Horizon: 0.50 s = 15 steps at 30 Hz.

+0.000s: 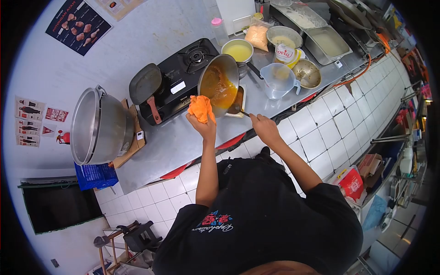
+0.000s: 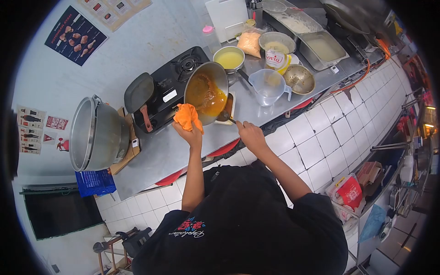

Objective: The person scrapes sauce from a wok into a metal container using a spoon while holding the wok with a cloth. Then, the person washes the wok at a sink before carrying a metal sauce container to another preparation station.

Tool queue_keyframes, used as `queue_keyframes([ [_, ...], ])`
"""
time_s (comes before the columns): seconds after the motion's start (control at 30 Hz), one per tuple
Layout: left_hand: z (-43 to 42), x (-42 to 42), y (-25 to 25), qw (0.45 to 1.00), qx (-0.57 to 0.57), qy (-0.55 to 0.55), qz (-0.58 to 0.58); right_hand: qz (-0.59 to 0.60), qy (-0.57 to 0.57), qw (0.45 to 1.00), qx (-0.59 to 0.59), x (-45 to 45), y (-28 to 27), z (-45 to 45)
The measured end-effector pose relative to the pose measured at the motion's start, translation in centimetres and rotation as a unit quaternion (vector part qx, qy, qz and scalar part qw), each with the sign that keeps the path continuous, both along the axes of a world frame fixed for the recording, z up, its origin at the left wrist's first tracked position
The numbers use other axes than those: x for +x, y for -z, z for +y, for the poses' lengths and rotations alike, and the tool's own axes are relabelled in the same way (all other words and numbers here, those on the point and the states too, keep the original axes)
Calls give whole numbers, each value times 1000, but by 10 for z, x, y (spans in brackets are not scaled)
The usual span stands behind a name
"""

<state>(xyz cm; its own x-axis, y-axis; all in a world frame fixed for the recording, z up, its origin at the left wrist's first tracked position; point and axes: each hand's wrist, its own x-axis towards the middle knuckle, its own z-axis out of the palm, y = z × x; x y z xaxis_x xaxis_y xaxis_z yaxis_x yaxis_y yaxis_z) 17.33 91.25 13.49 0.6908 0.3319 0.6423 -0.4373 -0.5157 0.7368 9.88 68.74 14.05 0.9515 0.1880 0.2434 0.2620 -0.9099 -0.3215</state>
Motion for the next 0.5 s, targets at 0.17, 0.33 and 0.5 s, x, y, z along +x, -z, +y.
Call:
queue_keyframes([
  [0.17,1,1,6,1000,-4,3,0,40,89,968,231,17,36,-12],
  [0.33,0,-2,7,1000,-18,5,17,356,137,653,654,32,57,-5],
  [0.5,-5,-5,4,999,-45,10,9,415,31,577,703,44,27,27],
])
